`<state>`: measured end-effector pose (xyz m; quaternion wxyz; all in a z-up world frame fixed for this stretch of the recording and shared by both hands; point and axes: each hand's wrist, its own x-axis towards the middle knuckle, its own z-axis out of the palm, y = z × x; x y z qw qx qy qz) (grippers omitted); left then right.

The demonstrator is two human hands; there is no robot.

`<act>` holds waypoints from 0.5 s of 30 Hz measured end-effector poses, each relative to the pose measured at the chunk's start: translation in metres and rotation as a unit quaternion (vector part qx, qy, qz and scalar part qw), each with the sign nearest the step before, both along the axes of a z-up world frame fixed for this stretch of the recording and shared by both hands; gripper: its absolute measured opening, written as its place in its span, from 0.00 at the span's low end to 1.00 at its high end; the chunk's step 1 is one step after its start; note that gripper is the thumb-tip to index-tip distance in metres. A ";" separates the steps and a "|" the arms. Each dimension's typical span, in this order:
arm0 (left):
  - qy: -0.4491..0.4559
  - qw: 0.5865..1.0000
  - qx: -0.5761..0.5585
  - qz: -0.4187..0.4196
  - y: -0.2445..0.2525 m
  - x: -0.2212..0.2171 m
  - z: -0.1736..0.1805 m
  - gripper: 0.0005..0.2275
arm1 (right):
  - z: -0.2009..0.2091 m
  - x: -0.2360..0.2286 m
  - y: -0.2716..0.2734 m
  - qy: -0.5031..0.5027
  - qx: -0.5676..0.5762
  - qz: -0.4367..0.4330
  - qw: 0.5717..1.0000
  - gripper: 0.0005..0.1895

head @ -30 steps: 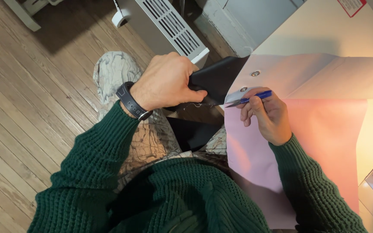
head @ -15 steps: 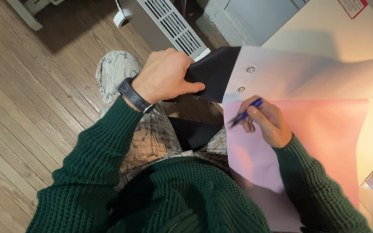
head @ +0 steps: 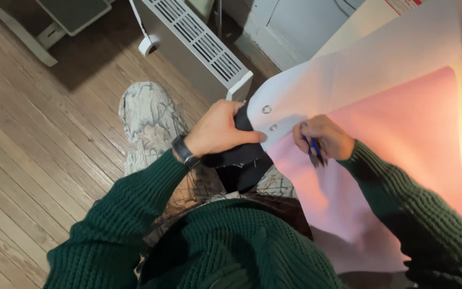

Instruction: Trimming the edges of a material piece using small thread snips in a workshop setting.

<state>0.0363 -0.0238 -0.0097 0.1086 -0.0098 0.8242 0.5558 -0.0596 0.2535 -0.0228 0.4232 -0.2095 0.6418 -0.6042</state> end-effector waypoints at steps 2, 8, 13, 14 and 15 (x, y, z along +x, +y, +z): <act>-0.062 0.996 -0.008 0.069 0.003 0.009 0.017 0.19 | 0.000 -0.007 -0.016 -0.060 -0.034 -0.020 0.997 0.25; -0.102 0.967 0.098 0.210 -0.002 0.023 -0.019 0.12 | 0.022 -0.033 -0.077 -0.100 0.009 0.047 0.994 0.23; -0.069 0.950 0.165 0.257 0.030 0.036 -0.014 0.13 | 0.002 -0.066 -0.071 0.025 0.075 -0.008 0.997 0.23; -0.018 0.953 0.166 0.253 0.037 0.036 -0.007 0.15 | 0.013 -0.061 -0.064 0.012 0.061 -0.086 0.994 0.23; -0.018 0.952 0.170 0.255 0.038 0.036 -0.008 0.15 | 0.014 -0.048 -0.056 0.013 0.065 -0.083 0.994 0.23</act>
